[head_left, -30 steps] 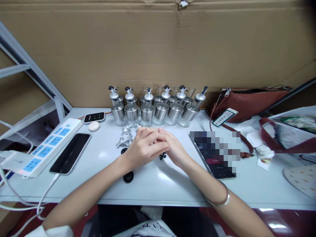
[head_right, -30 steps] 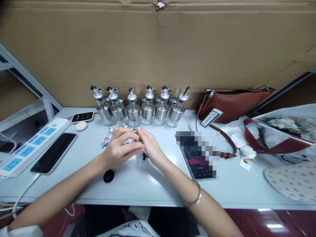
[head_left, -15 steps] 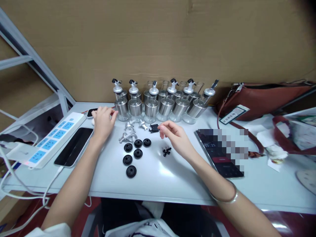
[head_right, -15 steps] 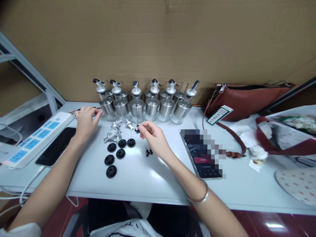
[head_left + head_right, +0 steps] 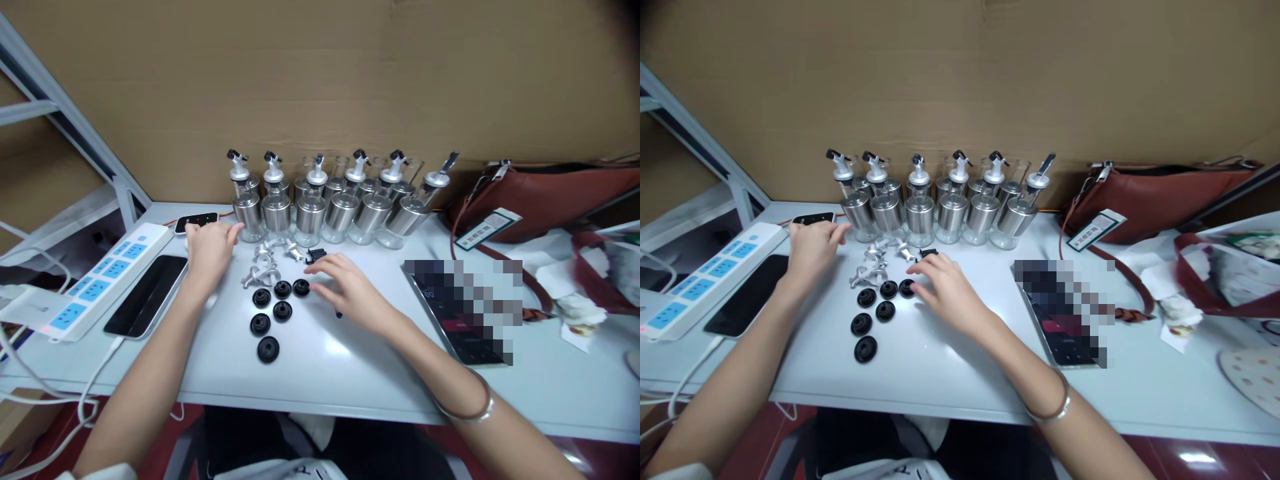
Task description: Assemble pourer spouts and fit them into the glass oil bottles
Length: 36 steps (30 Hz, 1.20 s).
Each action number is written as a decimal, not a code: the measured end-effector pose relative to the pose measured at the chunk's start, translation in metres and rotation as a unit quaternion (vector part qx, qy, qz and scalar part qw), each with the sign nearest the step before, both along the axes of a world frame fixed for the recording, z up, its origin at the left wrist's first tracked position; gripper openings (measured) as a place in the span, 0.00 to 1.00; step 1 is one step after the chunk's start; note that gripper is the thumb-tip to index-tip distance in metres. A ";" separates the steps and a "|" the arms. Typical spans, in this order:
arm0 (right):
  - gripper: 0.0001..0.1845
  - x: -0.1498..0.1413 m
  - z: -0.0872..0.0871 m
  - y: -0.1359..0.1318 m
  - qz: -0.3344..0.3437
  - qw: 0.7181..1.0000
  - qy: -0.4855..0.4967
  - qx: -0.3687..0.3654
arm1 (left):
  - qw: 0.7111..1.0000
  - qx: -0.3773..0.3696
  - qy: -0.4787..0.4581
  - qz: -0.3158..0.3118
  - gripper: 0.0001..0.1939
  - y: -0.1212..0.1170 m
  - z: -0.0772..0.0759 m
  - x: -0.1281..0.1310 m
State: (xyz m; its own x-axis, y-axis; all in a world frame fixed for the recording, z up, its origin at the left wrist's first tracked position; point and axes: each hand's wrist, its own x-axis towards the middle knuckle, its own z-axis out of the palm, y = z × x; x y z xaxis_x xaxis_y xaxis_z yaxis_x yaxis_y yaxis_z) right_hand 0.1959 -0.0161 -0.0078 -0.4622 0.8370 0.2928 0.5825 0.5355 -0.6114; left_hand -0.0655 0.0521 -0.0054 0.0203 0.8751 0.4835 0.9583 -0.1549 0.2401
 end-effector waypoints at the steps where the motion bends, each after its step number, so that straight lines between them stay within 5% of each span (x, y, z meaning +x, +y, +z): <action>1: 0.11 0.000 -0.001 -0.001 0.020 0.999 -0.032 0.004 | 1.000 0.028 0.000 -0.003 0.22 -0.002 0.002 0.002; 9: 0.14 -0.003 -0.003 -0.005 0.045 0.992 -0.119 -0.015 | 0.989 0.111 -0.020 -0.095 0.18 -0.015 0.005 0.020; 16: 0.13 -0.004 -0.002 -0.005 0.035 0.991 -0.125 -0.024 | 0.987 0.004 0.034 -0.155 0.25 -0.020 0.007 0.032; 20: 0.15 -0.005 -0.004 -0.005 0.054 0.995 -0.076 -0.039 | 0.983 -0.025 0.057 -0.173 0.14 -0.022 0.009 0.034; 26: 0.18 -0.006 -0.004 -0.009 0.072 0.994 -0.050 -0.059 | 0.955 -0.110 0.009 -0.274 0.18 -0.025 -0.010 0.050; 36: 0.20 -0.007 -0.002 -0.011 0.085 0.994 -0.057 -0.046 | 0.958 -0.106 -0.014 -0.265 0.05 -0.027 -0.020 0.058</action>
State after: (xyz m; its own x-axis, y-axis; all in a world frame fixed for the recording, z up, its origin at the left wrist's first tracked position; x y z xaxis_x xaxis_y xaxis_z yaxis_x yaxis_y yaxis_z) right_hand 0.1889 -0.0276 -0.0100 -0.6252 0.7647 0.1560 0.5572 0.5773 -0.5969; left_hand -0.0080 0.0250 -0.0257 0.4781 0.8246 0.3025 0.7517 -0.5622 0.3447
